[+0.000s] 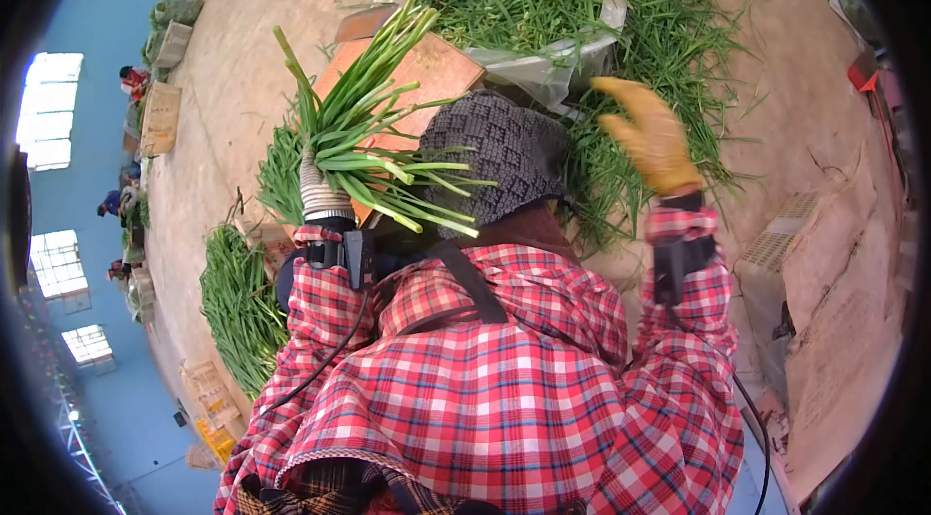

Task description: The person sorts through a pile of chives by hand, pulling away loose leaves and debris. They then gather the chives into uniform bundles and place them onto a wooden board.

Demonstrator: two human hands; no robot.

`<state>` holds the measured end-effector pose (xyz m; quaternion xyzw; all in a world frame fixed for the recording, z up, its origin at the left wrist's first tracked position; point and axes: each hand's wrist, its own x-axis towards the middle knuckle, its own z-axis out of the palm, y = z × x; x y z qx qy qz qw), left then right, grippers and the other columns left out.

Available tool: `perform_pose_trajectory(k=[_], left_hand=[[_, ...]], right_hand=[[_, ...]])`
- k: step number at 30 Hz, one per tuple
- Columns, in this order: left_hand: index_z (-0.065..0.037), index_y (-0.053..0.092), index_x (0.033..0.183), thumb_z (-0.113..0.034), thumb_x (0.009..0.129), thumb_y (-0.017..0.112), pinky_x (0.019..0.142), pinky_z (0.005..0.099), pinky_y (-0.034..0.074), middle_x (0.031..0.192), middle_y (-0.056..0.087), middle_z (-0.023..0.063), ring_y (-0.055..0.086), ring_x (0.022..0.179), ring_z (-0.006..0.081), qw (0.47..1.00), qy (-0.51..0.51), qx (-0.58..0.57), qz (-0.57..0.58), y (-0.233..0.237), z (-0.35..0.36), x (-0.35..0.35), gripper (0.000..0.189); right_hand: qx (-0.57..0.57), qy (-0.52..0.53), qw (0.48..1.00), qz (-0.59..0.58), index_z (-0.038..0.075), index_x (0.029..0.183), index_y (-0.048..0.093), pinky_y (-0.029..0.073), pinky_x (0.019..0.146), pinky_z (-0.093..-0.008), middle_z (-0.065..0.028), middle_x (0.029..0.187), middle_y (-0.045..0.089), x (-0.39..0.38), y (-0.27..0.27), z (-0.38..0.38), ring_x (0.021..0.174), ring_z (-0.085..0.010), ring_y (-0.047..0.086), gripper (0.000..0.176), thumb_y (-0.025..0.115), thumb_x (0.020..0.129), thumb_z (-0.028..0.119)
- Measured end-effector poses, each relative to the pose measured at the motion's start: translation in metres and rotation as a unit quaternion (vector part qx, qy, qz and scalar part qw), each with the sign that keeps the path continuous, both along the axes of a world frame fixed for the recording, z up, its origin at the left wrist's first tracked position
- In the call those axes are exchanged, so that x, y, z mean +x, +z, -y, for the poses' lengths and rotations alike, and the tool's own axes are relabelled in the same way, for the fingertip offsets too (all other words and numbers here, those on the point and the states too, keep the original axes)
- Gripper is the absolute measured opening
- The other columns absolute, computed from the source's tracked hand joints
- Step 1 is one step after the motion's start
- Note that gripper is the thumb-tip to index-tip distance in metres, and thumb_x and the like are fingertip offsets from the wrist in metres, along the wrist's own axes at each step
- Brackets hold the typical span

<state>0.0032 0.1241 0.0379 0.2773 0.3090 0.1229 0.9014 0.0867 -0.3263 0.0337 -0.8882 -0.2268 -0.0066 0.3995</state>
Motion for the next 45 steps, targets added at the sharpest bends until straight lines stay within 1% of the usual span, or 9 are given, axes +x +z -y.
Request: perform_pose_trajectory(k=[7, 17, 22, 29, 31, 34, 38, 42, 45], left_hand=[[-0.001, 0.060, 0.110, -0.033, 0.096, 0.053, 0.079, 0.0478, 0.058, 0.104, 0.066, 0.0169, 0.066, 0.088, 0.0327, 0.999, 0.023, 0.024, -0.015, 0.013, 0.013, 0.004, 0.036], [-0.003, 0.060, 0.105, -0.029, 0.088, 0.068, 0.077, 0.0458, 0.058, 0.097, 0.068, 0.0124, 0.067, 0.087, 0.0280, 0.990, -0.017, 0.050, 0.128, 0.030, 0.009, -0.004, 0.032], [-0.002, 0.058, 0.103, -0.020, 0.083, 0.070, 0.085, 0.0420, 0.054, 0.116, 0.056, 0.0132, 0.062, 0.096, 0.0270, 0.922, -0.232, 0.095, 0.296, 0.068, -0.006, 0.007, 0.030], [-0.002, 0.058, 0.089, -0.028, 0.075, 0.068, 0.078, 0.0315, 0.049, 0.092, 0.055, 0.0084, 0.054, 0.089, 0.0186, 0.828, -0.320, 0.424, 0.181, 0.163, 0.055, 0.018, 0.030], [-0.005, 0.059, 0.118, -0.018, 0.080, 0.073, 0.084, 0.0322, 0.050, 0.102, 0.062, 0.0041, 0.059, 0.095, 0.0156, 0.822, -0.337, 0.439, 0.134, 0.171, 0.060, 0.021, 0.042], [-0.003, 0.062, 0.113, -0.016, 0.082, 0.075, 0.084, 0.0305, 0.052, 0.106, 0.065, 0.0066, 0.061, 0.099, 0.0155, 0.696, -0.370, 0.582, 0.200, 0.159, 0.062, 0.035, 0.036], [-0.003, 0.064, 0.110, -0.019, 0.080, 0.075, 0.086, 0.0333, 0.051, 0.107, 0.066, 0.0095, 0.062, 0.102, 0.0181, 0.777, -0.356, 0.497, 0.149, 0.185, 0.066, 0.023, 0.035], [-0.002, 0.062, 0.116, -0.019, 0.083, 0.069, 0.079, 0.0280, 0.051, 0.106, 0.066, 0.0088, 0.064, 0.088, 0.0161, 0.537, -0.043, 0.831, 0.136, 0.178, 0.039, 0.017, 0.038], [0.000, 0.060, 0.117, -0.043, 0.091, 0.060, 0.078, 0.0270, 0.052, 0.100, 0.064, 0.0101, 0.064, 0.084, 0.0174, 0.845, -0.269, 0.447, 0.119, 0.161, -0.003, -0.028, 0.051]], right_hand=[[-0.045, 0.270, 0.962, -0.020, 0.008, 0.112, 0.066, 0.052, 0.076, -0.0391, -0.0156, 0.095, 0.068, -0.008, 0.011, -0.145, 0.086, -0.0324, 0.065, 0.029, 0.063, 0.086, 0.021], [-0.366, -0.153, 0.918, -0.008, 0.009, 0.100, 0.070, 0.049, 0.082, -0.0404, -0.0128, 0.092, 0.069, -0.016, -0.106, 0.081, 0.091, -0.0295, 0.065, 0.024, 0.057, 0.085, 0.022], [0.001, 0.014, 0.973, -0.230, 0.000, 0.103, 0.068, 0.048, 0.086, -0.0375, -0.0126, 0.108, 0.068, 0.033, 0.029, 0.034, 0.098, -0.0242, 0.064, 0.032, 0.063, 0.084, 0.025], [0.095, 0.347, 0.929, 0.084, 0.005, 0.139, 0.044, 0.024, 0.114, -0.0417, -0.0204, 0.146, 0.038, 0.057, 0.187, -0.155, 0.140, -0.0332, 0.029, 0.080, 0.071, 0.075, 0.046], [0.084, 0.417, 0.895, 0.133, 0.004, 0.142, 0.040, 0.028, 0.112, -0.0412, -0.0172, 0.144, 0.042, 0.064, 0.203, -0.196, 0.135, -0.0299, 0.037, 0.092, 0.075, 0.071, 0.052], [0.132, 0.493, 0.852, -0.120, 0.002, 0.133, 0.049, 0.041, 0.101, -0.0367, -0.0131, 0.126, 0.059, 0.044, 0.225, -0.223, 0.116, -0.0239, 0.054, 0.069, 0.078, 0.077, 0.030], [0.231, 0.467, 0.832, -0.191, 0.001, 0.119, 0.061, 0.046, 0.093, -0.0313, -0.0084, 0.107, 0.069, 0.038, 0.212, -0.251, 0.103, -0.0173, 0.061, 0.040, 0.072, 0.084, 0.018], [0.351, 0.407, 0.823, -0.184, 0.002, 0.102, 0.068, 0.051, 0.075, -0.0267, -0.0055, 0.091, 0.069, 0.053, 0.211, -0.250, 0.082, -0.0141, 0.064, 0.019, 0.065, 0.091, 0.017], [0.365, 0.298, 0.872, -0.134, 0.002, 0.104, 0.066, 0.056, 0.069, -0.0290, -0.0059, 0.089, 0.068, 0.053, 0.220, -0.250, 0.074, -0.0159, 0.065, 0.019, 0.066, 0.091, 0.016]])
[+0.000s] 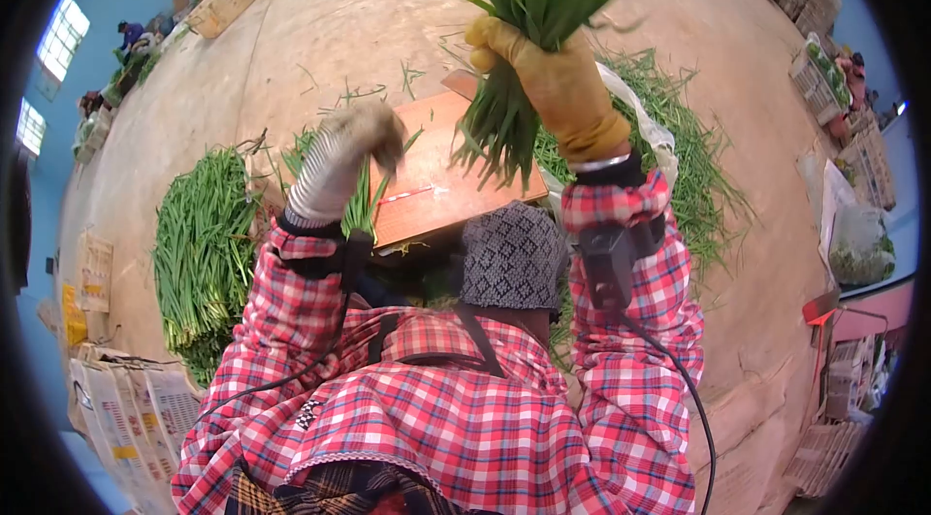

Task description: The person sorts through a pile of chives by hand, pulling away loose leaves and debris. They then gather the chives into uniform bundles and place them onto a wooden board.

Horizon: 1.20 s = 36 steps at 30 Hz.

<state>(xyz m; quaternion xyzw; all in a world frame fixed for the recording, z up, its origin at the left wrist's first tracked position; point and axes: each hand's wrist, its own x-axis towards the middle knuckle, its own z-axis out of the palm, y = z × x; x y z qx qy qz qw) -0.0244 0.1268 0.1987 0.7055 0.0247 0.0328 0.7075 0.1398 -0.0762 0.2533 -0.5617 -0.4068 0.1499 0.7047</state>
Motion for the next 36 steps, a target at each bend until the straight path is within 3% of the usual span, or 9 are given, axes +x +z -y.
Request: perform_pose_trajectory(k=[2, 5, 7, 12, 16, 19, 22, 26, 36], left_hand=[[0.003, 0.059, 0.116, -0.057, 0.091, 0.053, 0.080, 0.0315, 0.052, 0.091, 0.064, 0.0092, 0.062, 0.080, 0.0178, 0.936, -0.218, -0.266, -0.077, -0.025, 0.028, -0.003, 0.065], [-0.001, 0.056, 0.117, -0.047, 0.095, 0.051, 0.075, 0.0350, 0.055, 0.086, 0.064, 0.0094, 0.065, 0.081, 0.0180, 0.872, -0.086, -0.464, -0.133, -0.054, 0.076, 0.003, 0.051], [-0.005, 0.055, 0.122, -0.041, 0.096, 0.051, 0.078, 0.0349, 0.055, 0.096, 0.064, 0.0091, 0.064, 0.082, 0.0192, 0.861, -0.127, -0.475, -0.132, -0.062, 0.076, 0.005, 0.045], [-0.006, 0.043, 0.138, -0.018, 0.085, 0.064, 0.077, 0.0317, 0.055, 0.122, 0.061, 0.0115, 0.063, 0.086, 0.0180, 0.868, -0.168, -0.427, -0.188, -0.112, 0.078, 0.012, 0.058], [-0.003, 0.046, 0.133, -0.018, 0.075, 0.071, 0.060, 0.0250, 0.051, 0.116, 0.063, 0.0120, 0.059, 0.068, 0.0132, 0.925, -0.170, -0.308, -0.144, -0.126, 0.061, 0.002, 0.065], [0.003, 0.053, 0.124, -0.027, 0.077, 0.072, 0.057, 0.0260, 0.048, 0.083, 0.064, 0.0093, 0.058, 0.061, 0.0137, 0.926, -0.187, -0.261, -0.199, -0.141, 0.042, -0.011, 0.058], [0.004, 0.053, 0.122, -0.026, 0.076, 0.073, 0.057, 0.0272, 0.048, 0.071, 0.061, 0.0090, 0.060, 0.061, 0.0155, 0.928, -0.187, -0.230, -0.224, -0.139, 0.037, -0.021, 0.059], [0.005, 0.054, 0.122, -0.028, 0.074, 0.075, 0.058, 0.0274, 0.049, 0.072, 0.062, 0.0089, 0.060, 0.061, 0.0160, 0.918, -0.212, -0.235, -0.238, -0.143, 0.045, -0.031, 0.061], [0.001, 0.052, 0.128, -0.019, 0.071, 0.079, 0.059, 0.0284, 0.052, 0.101, 0.067, 0.0146, 0.063, 0.064, 0.0159, 0.877, -0.213, -0.299, -0.309, -0.131, 0.076, -0.038, 0.067]], right_hand=[[-0.044, -0.072, 0.995, 0.058, 0.003, 0.106, 0.066, 0.057, 0.070, -0.0311, -0.0065, 0.091, 0.068, -0.019, 0.004, 0.000, 0.075, -0.0170, 0.066, 0.020, 0.066, 0.091, 0.017], [0.018, -0.074, 0.916, 0.393, 0.007, 0.106, 0.062, 0.052, 0.070, -0.0380, -0.0080, 0.085, 0.063, -0.060, -0.021, 0.003, 0.080, -0.0248, 0.063, 0.030, 0.065, 0.078, 0.017], [-0.026, -0.070, 0.823, 0.563, 0.010, 0.098, 0.061, 0.050, 0.071, -0.0389, -0.0057, 0.076, 0.057, -0.088, -0.065, -0.001, 0.074, -0.0236, 0.059, 0.027, 0.063, 0.072, 0.015], [-0.150, 0.009, 0.785, 0.600, 0.009, 0.098, 0.060, 0.047, 0.087, -0.0361, -0.0021, 0.079, 0.056, -0.144, -0.167, 0.008, 0.083, -0.0206, 0.059, 0.026, 0.058, 0.074, 0.019], [-0.184, 0.054, 0.807, 0.558, 0.010, 0.122, 0.055, 0.040, 0.100, -0.0400, -0.0080, 0.118, 0.056, -0.164, -0.168, 0.028, 0.116, -0.0248, 0.052, 0.043, 0.057, 0.080, 0.020], [-0.180, 0.055, 0.900, 0.392, 0.009, 0.115, 0.061, 0.046, 0.092, -0.0389, -0.0082, 0.105, 0.062, -0.155, -0.160, 0.065, 0.106, -0.0258, 0.059, 0.034, 0.062, 0.081, 0.014], [-0.310, 0.098, 0.939, -0.109, 0.003, 0.108, 0.066, 0.050, 0.082, -0.0285, -0.0072, 0.097, 0.068, -0.128, -0.192, 0.124, 0.094, -0.0192, 0.064, 0.026, 0.066, 0.085, 0.015], [-0.122, -0.023, 0.912, -0.390, 0.003, 0.144, 0.034, 0.047, 0.086, -0.0269, -0.0092, 0.123, 0.060, -0.105, -0.227, 0.137, 0.106, -0.0154, 0.058, 0.066, 0.064, 0.092, 0.032], [0.010, -0.131, 0.955, -0.265, 0.004, 0.138, 0.045, 0.041, 0.098, -0.0327, -0.0093, 0.131, 0.054, -0.043, -0.186, 0.141, 0.120, -0.0173, 0.050, 0.061, 0.062, 0.092, 0.040]])
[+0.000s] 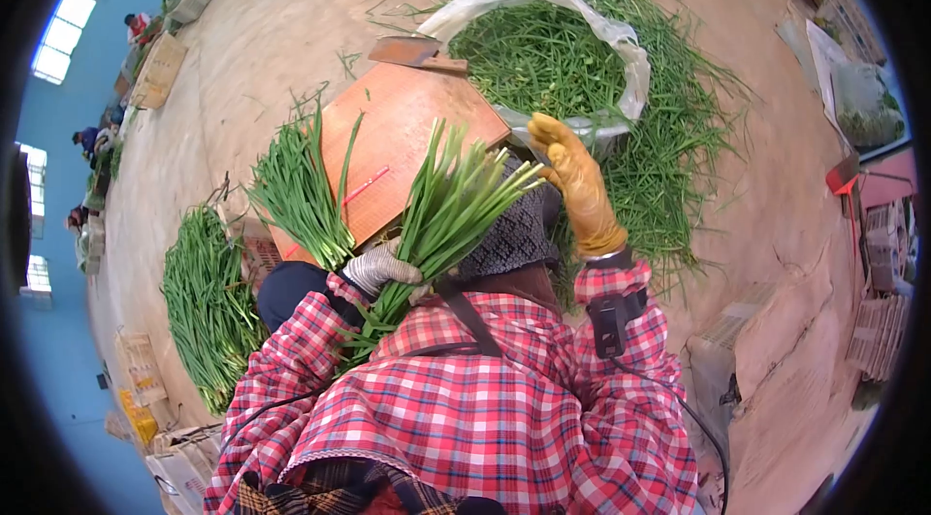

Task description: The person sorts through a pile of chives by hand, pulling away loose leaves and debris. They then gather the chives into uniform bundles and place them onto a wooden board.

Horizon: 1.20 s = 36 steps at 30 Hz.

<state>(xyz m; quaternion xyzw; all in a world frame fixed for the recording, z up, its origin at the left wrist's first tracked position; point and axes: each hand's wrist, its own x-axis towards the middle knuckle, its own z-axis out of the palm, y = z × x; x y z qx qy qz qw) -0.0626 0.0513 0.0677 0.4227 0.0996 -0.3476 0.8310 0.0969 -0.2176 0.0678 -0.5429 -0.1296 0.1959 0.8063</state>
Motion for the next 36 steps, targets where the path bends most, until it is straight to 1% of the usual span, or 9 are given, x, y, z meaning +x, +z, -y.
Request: perform_pose_trajectory(k=[8, 12, 13, 16, 21, 26, 30, 34, 36], left_hand=[[-0.001, 0.052, 0.127, -0.019, 0.073, 0.078, 0.052, 0.0241, 0.050, 0.110, 0.065, 0.0179, 0.062, 0.063, 0.0142, 0.998, -0.056, -0.037, 0.006, -0.013, 0.010, 0.003, 0.063], [0.001, 0.054, 0.122, -0.021, 0.074, 0.078, 0.049, 0.0233, 0.048, 0.105, 0.066, 0.0181, 0.060, 0.060, 0.0132, 0.997, -0.068, 0.015, 0.018, -0.030, 0.007, 0.001, 0.059], [0.002, 0.054, 0.121, -0.022, 0.074, 0.079, 0.046, 0.0236, 0.046, 0.101, 0.066, 0.0170, 0.058, 0.057, 0.0131, 0.999, -0.043, 0.006, 0.011, -0.032, 0.004, -0.002, 0.059], [0.002, 0.053, 0.120, -0.025, 0.073, 0.079, 0.044, 0.0243, 0.044, 0.097, 0.064, 0.0164, 0.055, 0.052, 0.0125, 1.000, 0.013, 0.010, 0.015, -0.029, -0.013, -0.006, 0.059], [0.005, 0.054, 0.109, -0.033, 0.075, 0.078, 0.041, 0.0238, 0.040, 0.087, 0.060, 0.0139, 0.050, 0.046, 0.0110, 0.995, 0.079, 0.031, 0.050, -0.017, -0.015, -0.004, 0.056], [0.005, 0.057, 0.104, -0.029, 0.073, 0.078, 0.044, 0.0242, 0.041, 0.073, 0.059, 0.0085, 0.050, 0.047, 0.0112, 0.995, 0.090, 0.028, 0.029, -0.021, -0.036, -0.011, 0.050], [0.005, 0.056, 0.104, -0.027, 0.073, 0.077, 0.043, 0.0241, 0.041, 0.078, 0.060, 0.0105, 0.050, 0.046, 0.0113, 0.994, 0.090, 0.053, 0.038, -0.002, -0.036, -0.009, 0.049], [0.004, 0.055, 0.108, -0.016, 0.073, 0.073, 0.042, 0.0244, 0.040, 0.086, 0.061, 0.0138, 0.050, 0.047, 0.0117, 0.997, 0.043, 0.058, 0.023, 0.002, -0.041, -0.005, 0.044], [0.005, 0.053, 0.114, -0.013, 0.073, 0.071, 0.040, 0.0243, 0.039, 0.086, 0.060, 0.0156, 0.050, 0.046, 0.0127, 0.996, 0.015, 0.089, -0.015, 0.006, -0.030, -0.006, 0.048]], right_hand=[[-0.190, 0.268, 0.944, 0.013, 0.000, 0.116, 0.058, 0.047, 0.082, -0.0255, -0.0044, 0.100, 0.064, 0.015, 0.014, 0.010, 0.093, -0.0120, 0.059, 0.039, 0.068, 0.082, 0.014], [-0.286, 0.169, 0.938, 0.098, 0.000, 0.096, 0.065, 0.047, 0.077, -0.0242, -0.0037, 0.088, 0.065, 0.010, 0.013, 0.006, 0.086, -0.0112, 0.060, 0.019, 0.066, 0.083, 0.014], [-0.185, 0.032, 0.978, 0.093, 0.001, 0.093, 0.067, 0.048, 0.075, -0.0253, -0.0020, 0.082, 0.066, 0.008, 0.008, 0.005, 0.079, -0.0117, 0.061, 0.014, 0.062, 0.086, 0.012], [-0.217, -0.071, 0.973, 0.019, 0.002, 0.100, 0.067, 0.050, 0.079, -0.0311, -0.0046, 0.092, 0.068, 0.032, -0.039, 0.061, 0.086, -0.0160, 0.063, 0.017, 0.059, 0.086, 0.008], [-0.373, 0.081, 0.889, 0.255, 0.004, 0.114, 0.059, 0.042, 0.099, -0.0368, -0.0152, 0.112, 0.059, -0.042, -0.050, 0.056, 0.111, -0.0311, 0.055, 0.045, 0.062, 0.069, 0.005], [-0.450, 0.057, 0.770, 0.448, 0.013, 0.109, 0.062, 0.049, 0.082, -0.0382, -0.0073, 0.098, 0.059, -0.092, -0.030, -0.003, 0.095, -0.0277, 0.059, 0.045, 0.071, 0.066, 0.010], [-0.306, 0.130, 0.811, 0.481, 0.013, 0.090, 0.062, 0.052, 0.072, -0.0389, -0.0053, 0.084, 0.056, -0.093, -0.031, -0.024, 0.085, -0.0264, 0.061, 0.018, 0.063, 0.072, 0.014], [-0.238, 0.356, 0.799, 0.423, 0.013, 0.101, 0.064, 0.052, 0.073, -0.0381, -0.0058, 0.088, 0.059, -0.136, -0.010, -0.035, 0.083, -0.0289, 0.061, 0.025, 0.060, 0.077, 0.009], [-0.195, 0.188, 0.872, 0.408, 0.008, 0.103, 0.066, 0.053, 0.079, -0.0352, -0.0101, 0.102, 0.065, -0.123, -0.012, -0.024, 0.095, -0.0293, 0.064, 0.026, 0.064, 0.078, 0.016]])
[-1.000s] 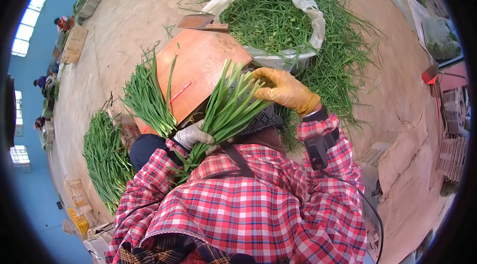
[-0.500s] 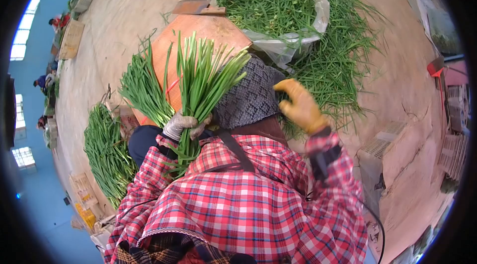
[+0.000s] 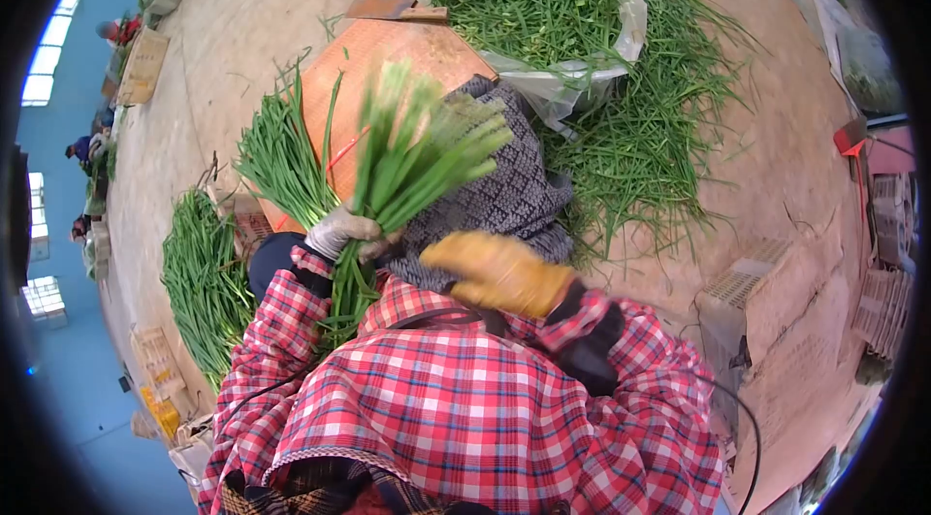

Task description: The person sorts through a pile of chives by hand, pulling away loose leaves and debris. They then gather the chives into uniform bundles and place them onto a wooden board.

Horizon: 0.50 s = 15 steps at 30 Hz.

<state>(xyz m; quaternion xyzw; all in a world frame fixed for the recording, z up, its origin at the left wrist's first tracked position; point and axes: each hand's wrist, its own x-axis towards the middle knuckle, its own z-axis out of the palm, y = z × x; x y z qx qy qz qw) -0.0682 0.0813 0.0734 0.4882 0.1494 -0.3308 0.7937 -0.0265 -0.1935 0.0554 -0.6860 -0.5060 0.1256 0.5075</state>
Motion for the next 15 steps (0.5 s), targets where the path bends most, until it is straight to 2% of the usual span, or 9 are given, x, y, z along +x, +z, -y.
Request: perform_pose_trajectory(k=[1, 2, 3, 5, 7, 10, 12, 13, 15], left_hand=[[0.001, 0.053, 0.116, -0.006, 0.073, 0.065, 0.040, 0.0240, 0.038, 0.086, 0.060, 0.0155, 0.050, 0.046, 0.0126, 1.000, -0.002, 0.011, -0.028, -0.012, 0.000, -0.006, 0.046], [-0.002, 0.052, 0.119, -0.004, 0.074, 0.065, 0.040, 0.0238, 0.039, 0.086, 0.060, 0.0149, 0.050, 0.047, 0.0122, 0.999, -0.009, -0.021, -0.039, -0.022, 0.003, -0.009, 0.046], [-0.001, 0.052, 0.118, -0.005, 0.074, 0.066, 0.040, 0.0237, 0.039, 0.086, 0.059, 0.0146, 0.050, 0.047, 0.0122, 0.998, -0.017, -0.039, -0.047, -0.034, 0.005, -0.014, 0.046], [0.000, 0.056, 0.111, -0.008, 0.075, 0.069, 0.042, 0.0234, 0.041, 0.084, 0.061, 0.0131, 0.051, 0.047, 0.0120, 0.996, -0.053, -0.052, -0.053, -0.048, 0.007, -0.018, 0.039], [0.001, 0.058, 0.105, -0.009, 0.076, 0.069, 0.042, 0.0236, 0.041, 0.083, 0.062, 0.0120, 0.051, 0.047, 0.0119, 0.995, -0.078, -0.044, -0.043, -0.054, 0.008, -0.016, 0.033], [0.003, 0.061, 0.094, -0.011, 0.076, 0.070, 0.042, 0.0242, 0.041, 0.077, 0.063, 0.0097, 0.051, 0.047, 0.0116, 0.993, -0.103, -0.026, -0.043, -0.054, 0.010, -0.012, 0.024], [0.004, 0.062, 0.092, -0.013, 0.075, 0.072, 0.043, 0.0239, 0.041, 0.072, 0.061, 0.0085, 0.052, 0.047, 0.0114, 0.993, -0.108, 0.001, -0.051, -0.049, 0.011, -0.014, 0.026], [0.003, 0.062, 0.092, -0.015, 0.074, 0.073, 0.042, 0.0237, 0.041, 0.073, 0.062, 0.0089, 0.052, 0.047, 0.0112, 0.994, -0.086, -0.007, -0.061, -0.044, 0.014, -0.016, 0.028], [0.002, 0.061, 0.099, -0.014, 0.074, 0.073, 0.043, 0.0232, 0.041, 0.077, 0.062, 0.0095, 0.052, 0.048, 0.0108, 0.994, -0.053, -0.036, -0.085, -0.049, 0.014, -0.024, 0.032]], right_hand=[[-0.069, -0.049, 0.980, -0.180, 0.004, 0.108, 0.066, 0.052, 0.084, -0.0320, -0.0133, 0.103, 0.067, 0.012, -0.001, 0.019, 0.098, -0.0249, 0.065, 0.030, 0.066, 0.081, 0.016], [-0.028, -0.139, 0.927, -0.348, 0.003, 0.103, 0.068, 0.051, 0.079, -0.0287, -0.0109, 0.096, 0.069, 0.020, -0.041, 0.041, 0.089, -0.0175, 0.065, 0.023, 0.064, 0.085, 0.018], [0.069, -0.224, 0.894, -0.382, 0.004, 0.106, 0.067, 0.048, 0.074, -0.0243, -0.0072, 0.095, 0.069, 0.034, -0.079, 0.071, 0.082, -0.0137, 0.063, 0.024, 0.059, 0.092, 0.021], [-0.012, -0.454, 0.770, -0.449, 0.006, 0.119, 0.059, 0.048, 0.075, -0.0295, -0.0099, 0.105, 0.067, 0.035, -0.109, 0.098, 0.082, -0.0174, 0.062, 0.049, 0.051, 0.095, 0.047], [0.007, -0.357, 0.641, -0.679, 0.005, 0.123, 0.056, 0.048, 0.079, -0.0325, -0.0111, 0.108, 0.066, 0.013, -0.207, 0.113, 0.085, -0.0187, 0.062, 0.056, 0.051, 0.093, 0.052], [0.012, -0.352, 0.570, -0.742, 0.002, 0.119, 0.059, 0.048, 0.085, -0.0355, -0.0102, 0.106, 0.066, 0.013, -0.159, 0.085, 0.090, -0.0208, 0.062, 0.052, 0.055, 0.093, 0.047], [0.143, -0.323, 0.624, -0.697, 0.000, 0.114, 0.062, 0.049, 0.086, -0.0367, -0.0096, 0.104, 0.067, 0.019, -0.185, 0.077, 0.090, -0.0213, 0.063, 0.047, 0.056, 0.093, 0.042], [0.136, -0.412, 0.696, -0.572, 0.000, 0.107, 0.064, 0.050, 0.085, -0.0364, -0.0087, 0.102, 0.067, 0.032, -0.178, 0.091, 0.088, -0.0218, 0.063, 0.040, 0.056, 0.094, 0.037], [0.293, -0.352, 0.612, -0.645, -0.002, 0.108, 0.063, 0.051, 0.088, -0.0379, -0.0103, 0.102, 0.067, 0.060, -0.081, 0.093, 0.093, -0.0224, 0.065, 0.041, 0.053, 0.095, 0.036]])
